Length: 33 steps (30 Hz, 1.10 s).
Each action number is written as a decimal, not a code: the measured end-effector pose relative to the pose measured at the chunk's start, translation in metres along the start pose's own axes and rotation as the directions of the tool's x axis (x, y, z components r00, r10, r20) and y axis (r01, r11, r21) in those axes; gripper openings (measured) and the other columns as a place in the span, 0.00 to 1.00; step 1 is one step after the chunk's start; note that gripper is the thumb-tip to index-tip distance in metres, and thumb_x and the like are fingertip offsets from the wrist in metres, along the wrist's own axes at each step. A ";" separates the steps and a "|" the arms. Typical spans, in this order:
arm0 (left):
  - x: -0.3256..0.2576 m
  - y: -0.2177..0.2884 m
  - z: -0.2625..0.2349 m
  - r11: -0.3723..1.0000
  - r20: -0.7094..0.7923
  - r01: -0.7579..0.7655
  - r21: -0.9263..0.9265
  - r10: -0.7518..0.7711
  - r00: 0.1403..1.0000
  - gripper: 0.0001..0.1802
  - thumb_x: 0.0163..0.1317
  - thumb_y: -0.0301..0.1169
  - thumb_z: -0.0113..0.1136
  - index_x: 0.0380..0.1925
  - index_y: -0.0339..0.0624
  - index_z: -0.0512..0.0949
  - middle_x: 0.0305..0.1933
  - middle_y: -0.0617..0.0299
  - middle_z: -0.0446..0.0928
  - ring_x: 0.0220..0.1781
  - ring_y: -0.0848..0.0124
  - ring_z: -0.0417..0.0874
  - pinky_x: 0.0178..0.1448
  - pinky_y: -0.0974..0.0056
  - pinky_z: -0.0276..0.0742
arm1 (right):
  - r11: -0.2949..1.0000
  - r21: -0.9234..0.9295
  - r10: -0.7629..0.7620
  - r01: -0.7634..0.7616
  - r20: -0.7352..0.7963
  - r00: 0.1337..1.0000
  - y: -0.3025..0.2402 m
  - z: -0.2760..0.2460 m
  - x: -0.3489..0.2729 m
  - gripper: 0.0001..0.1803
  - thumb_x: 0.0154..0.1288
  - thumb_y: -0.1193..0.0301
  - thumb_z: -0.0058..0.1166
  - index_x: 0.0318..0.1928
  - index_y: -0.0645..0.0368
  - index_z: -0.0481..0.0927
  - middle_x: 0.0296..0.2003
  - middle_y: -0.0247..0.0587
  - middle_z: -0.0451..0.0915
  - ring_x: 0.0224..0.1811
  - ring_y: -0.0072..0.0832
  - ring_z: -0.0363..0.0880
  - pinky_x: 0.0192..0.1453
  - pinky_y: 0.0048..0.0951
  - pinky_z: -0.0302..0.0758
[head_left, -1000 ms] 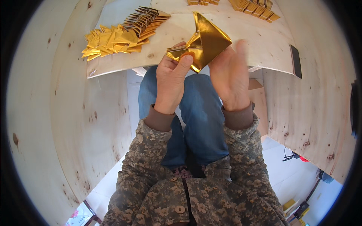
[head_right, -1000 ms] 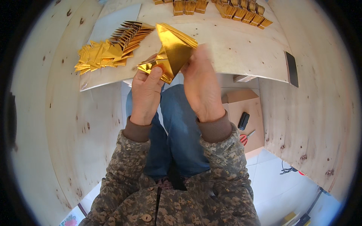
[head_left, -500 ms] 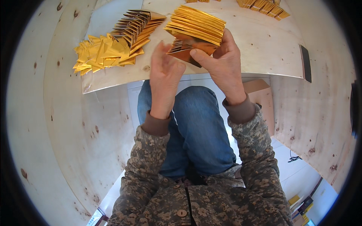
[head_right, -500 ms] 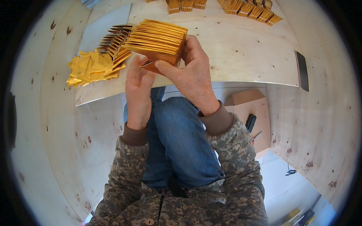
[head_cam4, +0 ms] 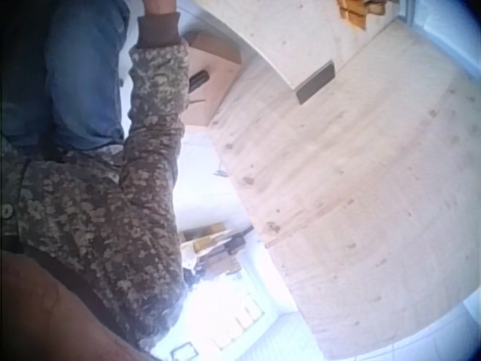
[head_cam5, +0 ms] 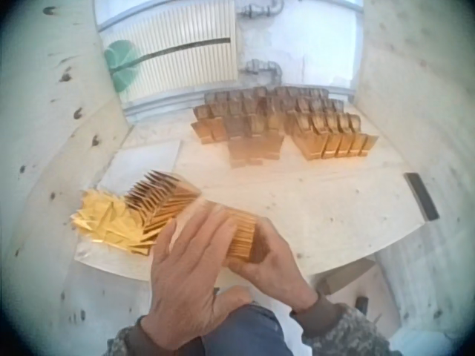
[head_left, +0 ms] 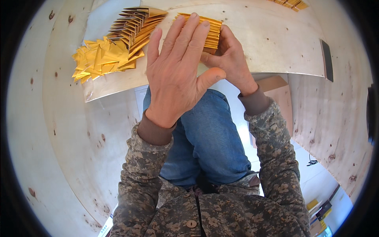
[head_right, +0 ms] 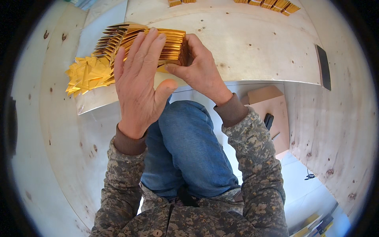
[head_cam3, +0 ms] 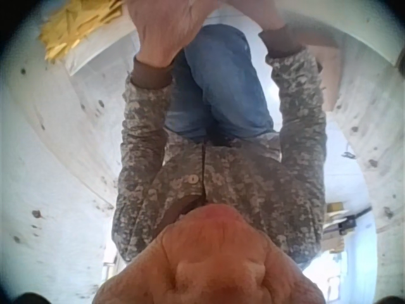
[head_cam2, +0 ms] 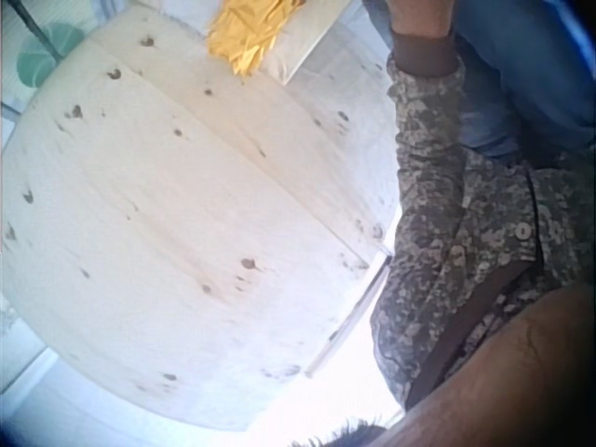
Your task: The person gathers stacks of gold foil sheets, aligns them, and ties them into bundles using white string. The person then places the finished bundles on the table.
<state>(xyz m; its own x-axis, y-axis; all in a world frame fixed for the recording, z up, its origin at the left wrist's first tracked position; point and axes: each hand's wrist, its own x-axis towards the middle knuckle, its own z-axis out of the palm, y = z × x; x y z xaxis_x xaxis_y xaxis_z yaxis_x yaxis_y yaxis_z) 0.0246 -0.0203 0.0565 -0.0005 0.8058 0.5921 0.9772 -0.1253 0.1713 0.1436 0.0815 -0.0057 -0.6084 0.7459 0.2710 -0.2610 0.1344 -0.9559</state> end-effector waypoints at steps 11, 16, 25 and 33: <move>-0.006 -0.001 0.003 0.997 0.087 -0.002 0.075 -0.005 0.996 0.39 0.64 0.64 0.44 0.59 0.44 0.75 0.65 0.59 0.72 0.69 0.61 0.68 0.75 0.45 0.43 | 0.983 -0.179 -0.035 0.038 0.020 0.999 0.007 -0.005 -0.002 0.32 0.50 0.72 0.72 0.53 0.62 0.67 0.45 0.45 0.78 0.47 0.29 0.79 0.53 0.30 0.79; -0.003 -0.001 0.007 0.994 0.054 0.005 0.110 -0.011 0.999 0.40 0.64 0.65 0.45 0.61 0.45 0.73 0.66 0.60 0.72 0.70 0.62 0.68 0.75 0.47 0.42 | 0.966 -0.250 -0.062 0.069 0.035 0.997 0.009 -0.006 -0.001 0.33 0.50 0.70 0.73 0.53 0.62 0.67 0.44 0.46 0.79 0.46 0.30 0.80 0.52 0.32 0.79; 0.002 -0.001 0.004 0.985 0.059 -0.036 0.167 0.027 0.998 0.40 0.63 0.66 0.45 0.63 0.46 0.72 0.66 0.61 0.72 0.70 0.62 0.67 0.75 0.49 0.43 | 0.963 -0.204 -0.178 0.174 -0.003 0.984 0.001 -0.002 -0.005 0.33 0.49 0.68 0.75 0.52 0.61 0.68 0.44 0.46 0.80 0.48 0.30 0.81 0.52 0.31 0.79; 0.006 -0.009 0.013 0.992 0.058 -0.037 0.120 0.031 0.998 0.38 0.62 0.63 0.49 0.61 0.46 0.73 0.65 0.60 0.72 0.69 0.61 0.68 0.73 0.43 0.44 | 0.944 -0.313 -0.107 0.106 0.014 0.994 0.007 -0.005 0.000 0.35 0.47 0.67 0.75 0.52 0.61 0.67 0.43 0.50 0.80 0.46 0.40 0.82 0.51 0.35 0.79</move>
<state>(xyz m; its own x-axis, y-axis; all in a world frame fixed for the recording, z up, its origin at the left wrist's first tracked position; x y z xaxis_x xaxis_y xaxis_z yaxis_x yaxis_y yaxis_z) 0.0188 -0.0062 0.0482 0.0417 0.8337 0.5506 0.9950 -0.0848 0.0530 0.1454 0.0854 -0.0134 -0.5877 0.7177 0.3734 -0.0768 0.4099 -0.9089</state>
